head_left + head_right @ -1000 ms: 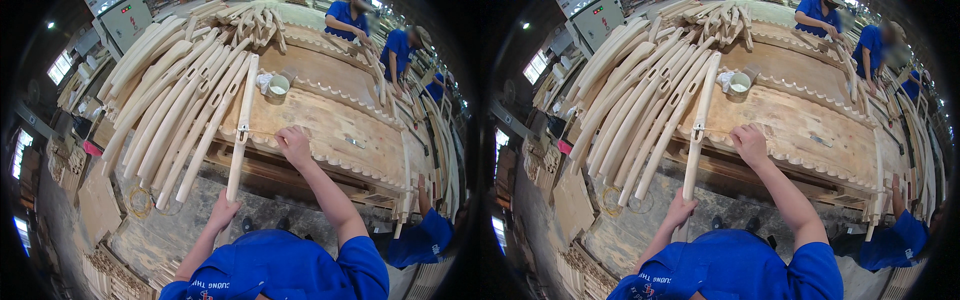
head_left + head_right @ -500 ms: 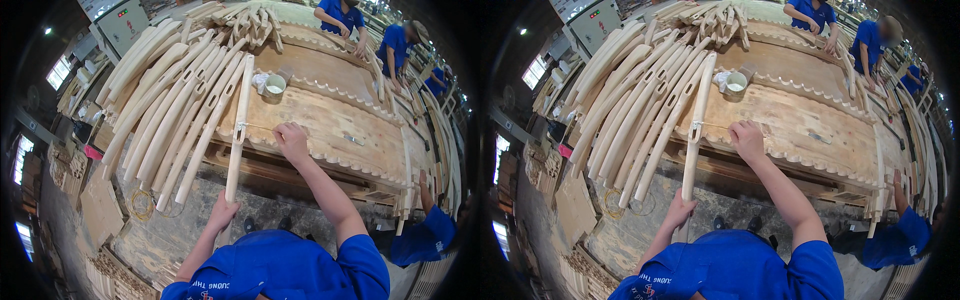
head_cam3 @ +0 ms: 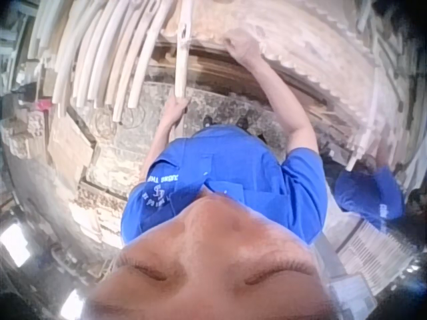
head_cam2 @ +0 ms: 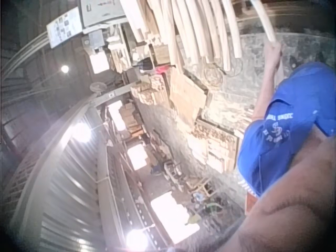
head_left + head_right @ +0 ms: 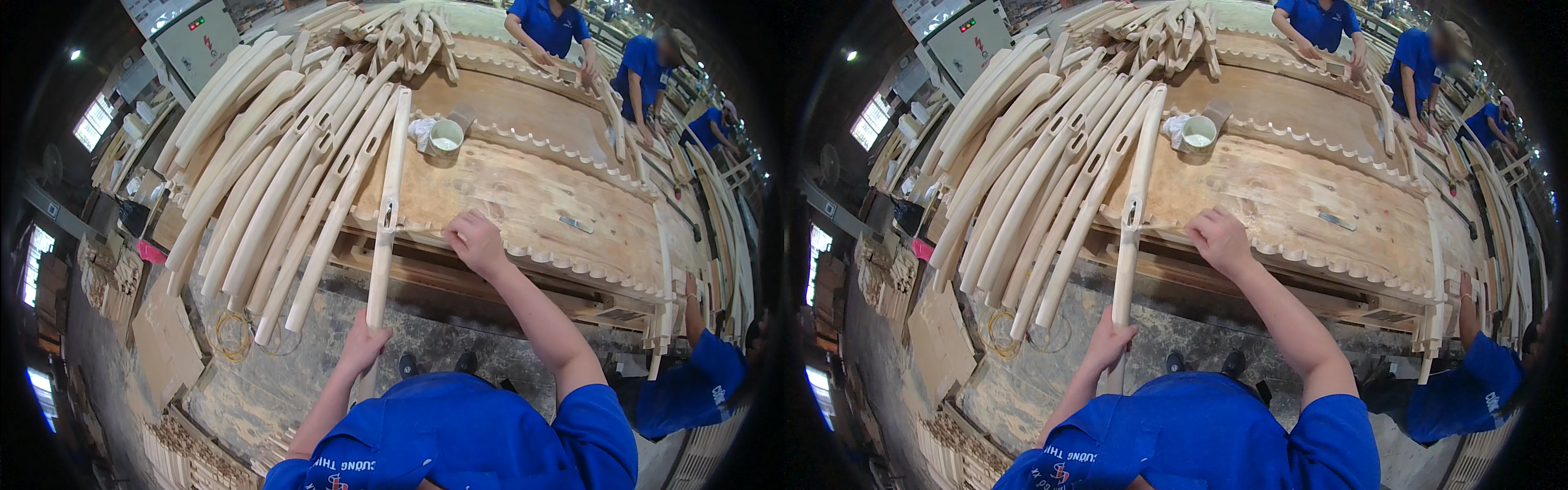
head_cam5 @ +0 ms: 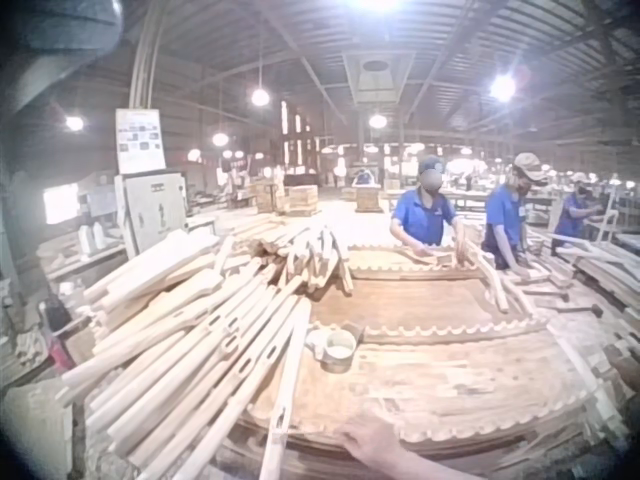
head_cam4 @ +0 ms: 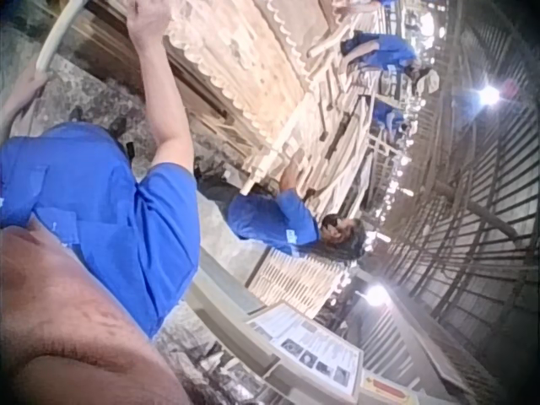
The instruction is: The person repeatedly picks up wooden chair legs, applies glue to the mortise holes using a small stick, and places the legs back on the table. The process is repeated for multiple legs in a continuous assembly line workflow.
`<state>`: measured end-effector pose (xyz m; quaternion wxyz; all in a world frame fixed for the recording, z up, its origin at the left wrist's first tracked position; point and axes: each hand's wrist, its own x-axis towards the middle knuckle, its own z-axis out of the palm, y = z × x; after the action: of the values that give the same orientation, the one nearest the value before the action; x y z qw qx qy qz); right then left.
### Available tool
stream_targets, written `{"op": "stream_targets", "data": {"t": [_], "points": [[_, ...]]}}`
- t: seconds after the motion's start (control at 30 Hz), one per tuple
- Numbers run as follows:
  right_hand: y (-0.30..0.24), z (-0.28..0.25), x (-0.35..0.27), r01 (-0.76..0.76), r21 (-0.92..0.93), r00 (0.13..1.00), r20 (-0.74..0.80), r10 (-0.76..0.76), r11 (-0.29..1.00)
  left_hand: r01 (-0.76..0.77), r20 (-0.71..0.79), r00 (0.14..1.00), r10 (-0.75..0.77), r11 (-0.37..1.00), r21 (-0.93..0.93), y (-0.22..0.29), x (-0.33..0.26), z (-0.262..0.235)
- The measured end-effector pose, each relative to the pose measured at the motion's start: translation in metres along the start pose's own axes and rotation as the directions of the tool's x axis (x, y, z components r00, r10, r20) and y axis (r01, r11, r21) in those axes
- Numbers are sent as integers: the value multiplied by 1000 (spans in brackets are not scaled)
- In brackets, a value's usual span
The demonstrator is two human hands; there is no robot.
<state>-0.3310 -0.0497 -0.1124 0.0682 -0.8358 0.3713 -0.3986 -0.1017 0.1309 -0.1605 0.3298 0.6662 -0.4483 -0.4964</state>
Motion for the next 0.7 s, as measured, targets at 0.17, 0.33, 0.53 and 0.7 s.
{"op": "stream_targets", "data": {"t": [0.17, 0.33, 0.53, 0.7], "points": [[6, -1, 13, -57, -103, 993, -108, 46, 993, -1, 3, 1000, 1, 1000, -16, -2, 1, 2], [5, 5, 0, 0, -131, 996, -92, -13, 991, 4, 1, 1000, -4, 1000, 12, -4, 0, 0], [-3, 0, -10, 46, -98, 996, -74, -54, 994, 11, 9, 1000, -11, 1000, 20, 4, -2, -2], [-1, 3, -8, 25, -172, 988, -146, -51, 985, -17, 25, 1000, 16, 999, 34, 6, -1, -3]]}}
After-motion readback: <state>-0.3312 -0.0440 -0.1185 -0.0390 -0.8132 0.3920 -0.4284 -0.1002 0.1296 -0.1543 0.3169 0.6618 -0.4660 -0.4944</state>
